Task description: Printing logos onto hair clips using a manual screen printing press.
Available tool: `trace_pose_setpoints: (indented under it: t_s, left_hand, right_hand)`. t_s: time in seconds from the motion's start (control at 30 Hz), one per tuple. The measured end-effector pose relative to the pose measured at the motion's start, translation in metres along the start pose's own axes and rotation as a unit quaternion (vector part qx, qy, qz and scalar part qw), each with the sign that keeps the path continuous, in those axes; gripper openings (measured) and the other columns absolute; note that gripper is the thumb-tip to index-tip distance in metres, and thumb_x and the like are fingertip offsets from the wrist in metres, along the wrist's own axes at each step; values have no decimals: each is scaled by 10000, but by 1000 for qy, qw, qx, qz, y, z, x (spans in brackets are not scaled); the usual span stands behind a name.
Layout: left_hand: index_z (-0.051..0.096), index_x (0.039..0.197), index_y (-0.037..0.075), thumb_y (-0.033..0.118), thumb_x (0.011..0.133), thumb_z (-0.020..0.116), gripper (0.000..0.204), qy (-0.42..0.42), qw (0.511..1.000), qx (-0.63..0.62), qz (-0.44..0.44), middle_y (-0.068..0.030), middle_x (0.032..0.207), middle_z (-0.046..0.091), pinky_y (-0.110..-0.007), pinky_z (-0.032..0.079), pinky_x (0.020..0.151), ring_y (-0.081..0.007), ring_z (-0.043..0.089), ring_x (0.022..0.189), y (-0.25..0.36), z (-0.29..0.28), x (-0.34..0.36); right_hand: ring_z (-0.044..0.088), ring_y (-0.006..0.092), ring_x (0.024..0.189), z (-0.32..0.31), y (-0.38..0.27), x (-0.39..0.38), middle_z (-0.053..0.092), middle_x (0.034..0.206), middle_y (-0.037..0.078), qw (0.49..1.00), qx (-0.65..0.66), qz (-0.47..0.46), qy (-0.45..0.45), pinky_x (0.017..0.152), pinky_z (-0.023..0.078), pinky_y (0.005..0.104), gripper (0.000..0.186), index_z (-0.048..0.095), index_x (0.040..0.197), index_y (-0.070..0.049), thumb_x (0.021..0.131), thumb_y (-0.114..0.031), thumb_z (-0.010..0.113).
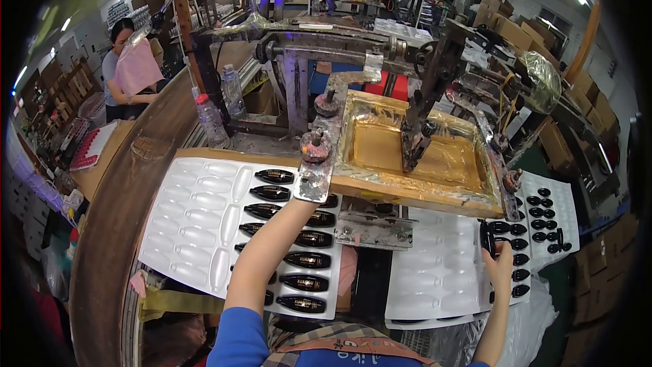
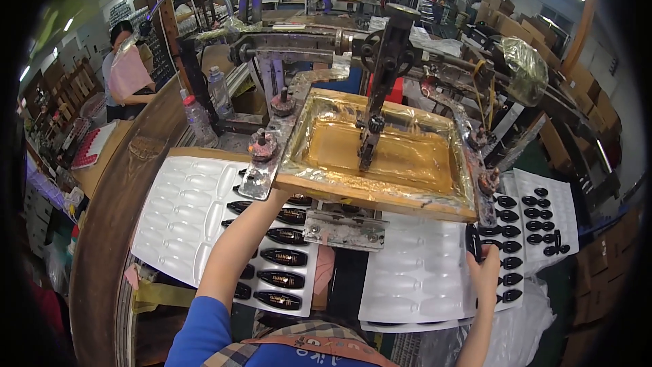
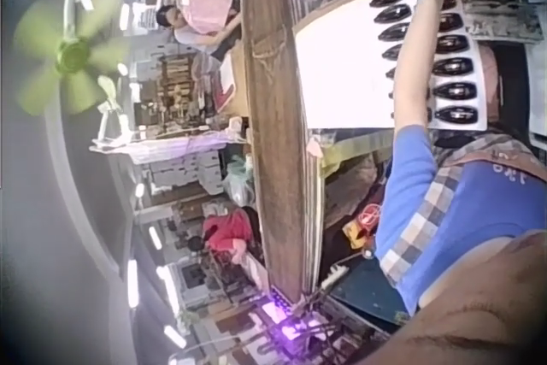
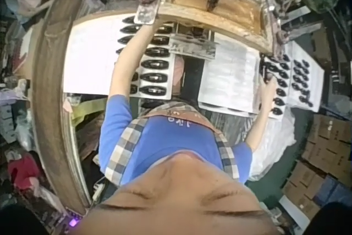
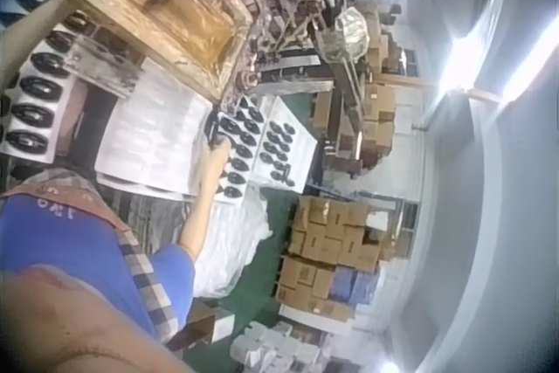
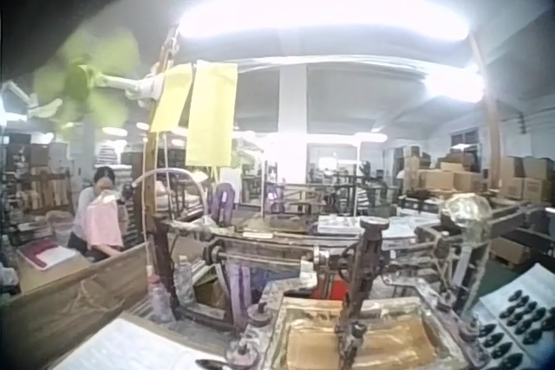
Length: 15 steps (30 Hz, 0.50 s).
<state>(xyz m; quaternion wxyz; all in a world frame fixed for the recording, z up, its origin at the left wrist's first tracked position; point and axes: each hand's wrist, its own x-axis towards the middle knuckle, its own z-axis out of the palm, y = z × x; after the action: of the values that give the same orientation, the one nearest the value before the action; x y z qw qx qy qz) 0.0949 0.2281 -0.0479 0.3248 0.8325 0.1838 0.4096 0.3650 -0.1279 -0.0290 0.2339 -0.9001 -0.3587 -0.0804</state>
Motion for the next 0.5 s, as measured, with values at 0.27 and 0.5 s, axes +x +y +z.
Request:
trace_pose_setpoints:
  t_s: [0.27,0.5]
  left_hand:
    - [588,940,6,106,781,582,188,-14,962,-260,-80,-59,846,604,-254,445,716,-168,553,765,18,-7,25]
    - [602,927,-5,115,804,578,173,84,946,-281,-134,-30,839,605,-219,446,694,-91,549,739,26,-82,-5]
  right_hand:
    - [504,143,792,8,-94,24,537,949,89,921,301,-245,-18,658,415,253,218,533,1024,-2,815,-42,488]
    - [560,198,833,28,-202,30,598,924,72,905,292,-237,-198,776,414,278,293,574,936,-2,736,-199,661]
